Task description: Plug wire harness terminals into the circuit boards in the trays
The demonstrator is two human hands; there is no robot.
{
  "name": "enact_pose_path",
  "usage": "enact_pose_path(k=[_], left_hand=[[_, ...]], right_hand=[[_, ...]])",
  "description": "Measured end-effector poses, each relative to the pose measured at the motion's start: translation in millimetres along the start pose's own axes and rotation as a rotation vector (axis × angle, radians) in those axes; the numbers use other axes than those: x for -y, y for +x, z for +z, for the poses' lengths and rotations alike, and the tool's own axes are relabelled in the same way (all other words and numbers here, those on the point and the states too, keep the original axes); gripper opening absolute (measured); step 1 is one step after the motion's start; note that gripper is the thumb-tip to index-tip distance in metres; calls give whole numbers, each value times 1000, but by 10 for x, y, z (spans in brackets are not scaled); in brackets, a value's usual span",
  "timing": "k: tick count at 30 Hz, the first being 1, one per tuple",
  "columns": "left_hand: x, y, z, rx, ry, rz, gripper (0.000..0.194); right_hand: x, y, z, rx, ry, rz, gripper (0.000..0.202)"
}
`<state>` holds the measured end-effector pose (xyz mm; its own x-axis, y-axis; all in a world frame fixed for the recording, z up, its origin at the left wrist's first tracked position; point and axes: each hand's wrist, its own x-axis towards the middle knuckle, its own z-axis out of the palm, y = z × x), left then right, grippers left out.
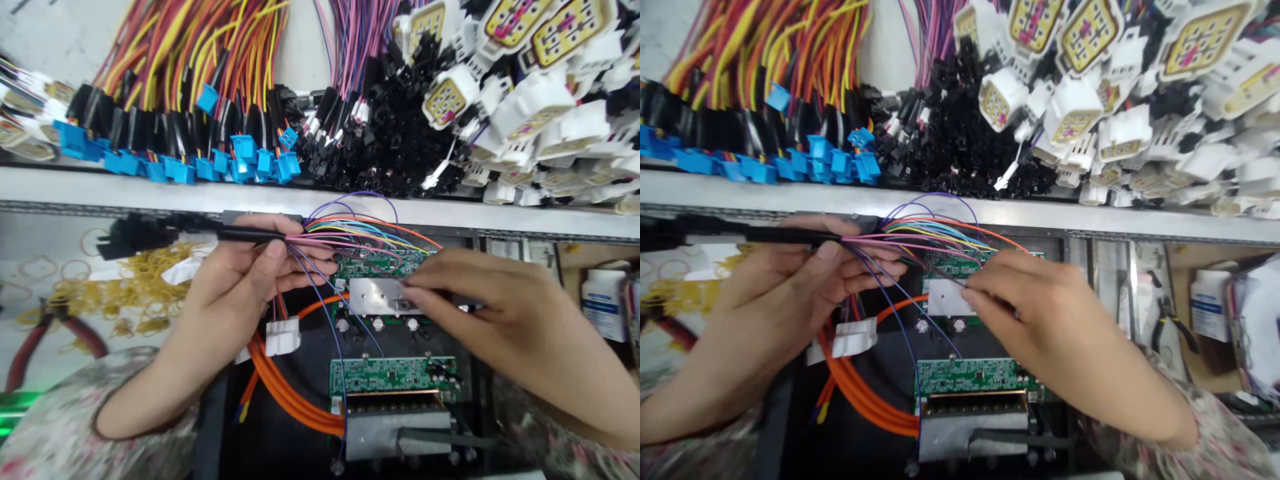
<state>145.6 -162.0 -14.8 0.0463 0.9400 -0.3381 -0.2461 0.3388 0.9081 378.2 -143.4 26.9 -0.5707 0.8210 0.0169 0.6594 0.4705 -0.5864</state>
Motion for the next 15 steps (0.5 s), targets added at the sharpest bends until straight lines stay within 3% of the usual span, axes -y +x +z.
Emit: enact_pose_path(k=[4,8,12,15], left_hand=[[-8,-38,7,-23,25,-5,11],[-37,-78,31,-107,73,-48,11],[-46,-85,5,-92,159,-10,16],[-35,-76,-35,-145,206,-16,16]], right_hand=[[45,-24,13,-208,-135,134,11],[-49,14,128,-159,-135,75,10],[-172,61,212,-137,-103,52,13],[-210,66,225,-126,-92,32,13]])
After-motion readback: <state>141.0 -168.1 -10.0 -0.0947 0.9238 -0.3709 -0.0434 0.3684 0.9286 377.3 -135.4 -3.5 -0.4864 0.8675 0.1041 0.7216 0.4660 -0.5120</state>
